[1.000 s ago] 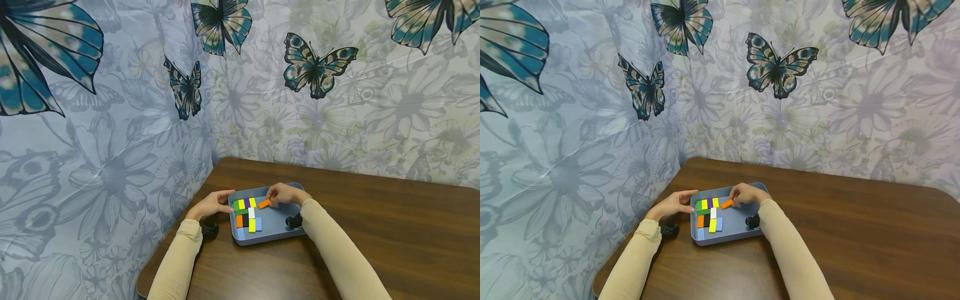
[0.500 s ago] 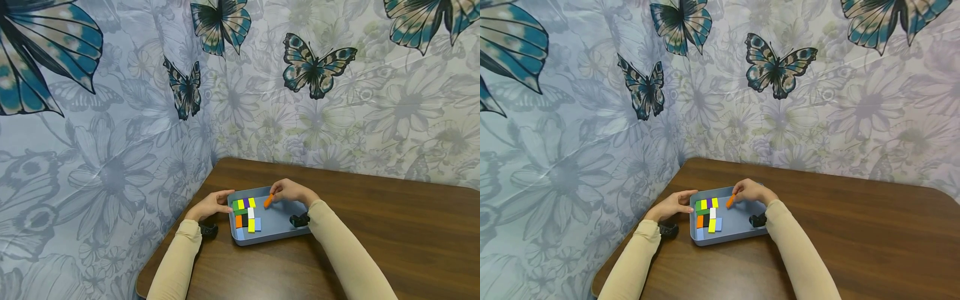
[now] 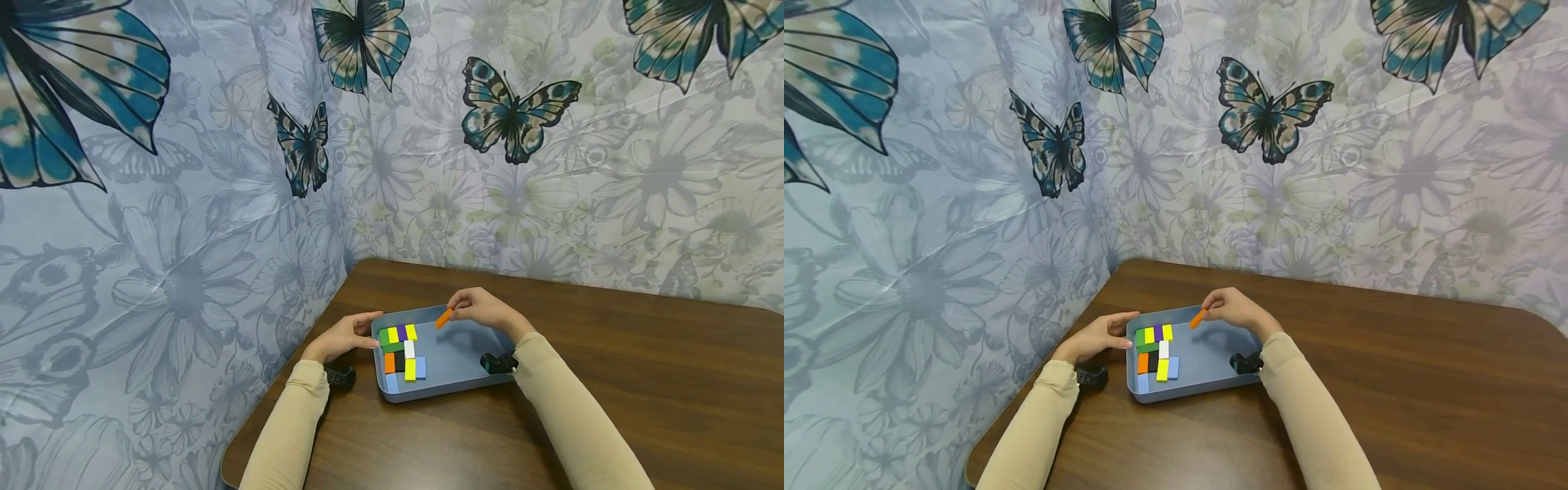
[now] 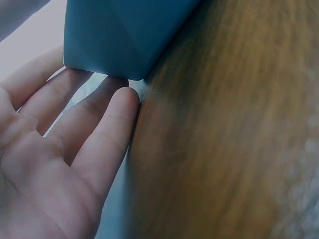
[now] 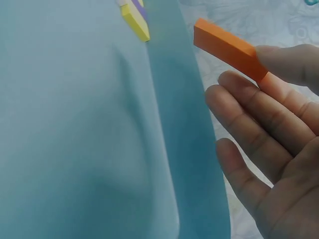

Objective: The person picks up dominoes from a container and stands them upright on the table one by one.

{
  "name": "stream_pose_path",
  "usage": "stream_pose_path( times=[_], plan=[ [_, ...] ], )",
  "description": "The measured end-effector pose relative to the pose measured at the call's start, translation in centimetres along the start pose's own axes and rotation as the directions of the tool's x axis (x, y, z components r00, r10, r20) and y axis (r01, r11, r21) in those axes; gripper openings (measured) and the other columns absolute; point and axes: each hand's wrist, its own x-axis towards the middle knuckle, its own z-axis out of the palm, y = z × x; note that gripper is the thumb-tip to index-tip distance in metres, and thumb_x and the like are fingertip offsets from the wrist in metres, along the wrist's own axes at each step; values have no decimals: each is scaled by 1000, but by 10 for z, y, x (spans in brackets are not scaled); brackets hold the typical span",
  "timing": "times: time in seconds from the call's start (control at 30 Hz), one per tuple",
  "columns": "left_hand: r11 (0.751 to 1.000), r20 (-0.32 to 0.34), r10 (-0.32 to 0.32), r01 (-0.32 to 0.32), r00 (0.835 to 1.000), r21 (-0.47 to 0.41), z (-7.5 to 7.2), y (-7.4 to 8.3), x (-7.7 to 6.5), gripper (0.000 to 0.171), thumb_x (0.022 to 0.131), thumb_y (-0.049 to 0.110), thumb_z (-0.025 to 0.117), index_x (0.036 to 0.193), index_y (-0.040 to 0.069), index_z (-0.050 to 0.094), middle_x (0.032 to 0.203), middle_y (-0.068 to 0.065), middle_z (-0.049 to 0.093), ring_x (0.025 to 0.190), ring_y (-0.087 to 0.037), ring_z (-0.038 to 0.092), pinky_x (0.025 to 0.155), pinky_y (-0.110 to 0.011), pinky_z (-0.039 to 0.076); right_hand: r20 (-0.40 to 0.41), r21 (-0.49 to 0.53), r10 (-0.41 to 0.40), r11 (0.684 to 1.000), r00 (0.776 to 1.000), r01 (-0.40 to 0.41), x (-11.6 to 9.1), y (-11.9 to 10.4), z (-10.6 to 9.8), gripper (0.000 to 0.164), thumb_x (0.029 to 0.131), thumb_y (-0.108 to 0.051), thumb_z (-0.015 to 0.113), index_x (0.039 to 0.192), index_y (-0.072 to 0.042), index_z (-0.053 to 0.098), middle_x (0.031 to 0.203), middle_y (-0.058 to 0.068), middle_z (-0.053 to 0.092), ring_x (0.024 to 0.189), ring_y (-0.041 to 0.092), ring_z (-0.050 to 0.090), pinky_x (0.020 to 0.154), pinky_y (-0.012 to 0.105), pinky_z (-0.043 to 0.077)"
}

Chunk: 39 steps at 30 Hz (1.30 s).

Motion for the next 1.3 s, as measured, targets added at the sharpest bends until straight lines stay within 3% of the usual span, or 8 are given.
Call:
stream_pose_path(
  times=[0.13, 0.33, 0.57, 0.7, 0.8, 1.03, 1.3],
  plan=[
    [1000, -4, -6, 6, 1000, -5, 1, 0, 0, 75, 91, 6, 72, 156, 4, 34, 162, -19, 32, 148, -42, 32, 116, -53, 37, -31, 28, -22, 999, 999, 23, -4, 2, -3, 20, 96, -7, 64, 112, 5, 64, 103, 16, 73, 105, 42, 65, 97, 53, 52],
    [1000, -8, -13, 13, 1000, 7, 2, -2, 0, 77, 91, 9, 73, 156, 5, 33, 162, -18, 32, 149, -41, 31, 116, -51, 38, -56, 41, -76, 996, 996, 78, -10, 5, -9, 20, 96, -4, 62, 112, 8, 62, 104, 21, 73, 103, 41, 66, 95, 52, 53],
    [1000, -11, -4, 4, 1000, 4, 3, -4, 2, 77, 90, 10, 74, 156, 4, 34, 160, -19, 35, 147, -41, 35, 114, -50, 41, -90, 85, -73, 993, 993, 81, -20, 8, -18, 24, 97, -7, 62, 115, 8, 61, 105, 18, 74, 103, 36, 68, 92, 34, 55],
    [1000, -10, -3, 3, 1000, 10, 3, -3, 2, 77, 91, 11, 74, 156, 4, 33, 161, -19, 33, 148, -42, 32, 115, -52, 38, -96, 145, -63, 987, 993, 76, -26, 8, -23, 27, 99, -9, 61, 119, 9, 58, 107, 14, 74, 106, 37, 67, 96, 34, 55],
    [1000, -10, -2, 2, 1000, 12, 4, -2, 3, 76, 91, 10, 73, 156, 4, 33, 162, -19, 32, 149, -41, 31, 116, -52, 37, -106, 167, -63, 983, 992, 81, -32, 7, -26, 28, 99, -9, 61, 121, 10, 57, 107, 13, 73, 104, 29, 68, 98, 37, 54],
    [1000, -26, -9, 10, 1000, 21, 5, -2, 4, 74, 92, 9, 73, 156, 5, 35, 162, -18, 31, 149, -42, 29, 118, -54, 33, -140, 143, -93, 983, 986, 113, -43, 8, -34, 30, 100, -10, 60, 122, 11, 57, 109, 16, 71, 97, 15, 67, 87, 21, 54],
    [1000, -38, -19, 20, 999, 18, 6, 0, 5, 74, 91, 11, 73, 155, 6, 36, 162, -17, 32, 150, -42, 28, 118, -55, 32, -216, 77, -105, 989, 971, 124, -60, 18, -42, 27, 100, -11, 61, 119, 8, 61, 102, 11, 71, 86, 6, 65, 79, 21, 54]
  ],
)
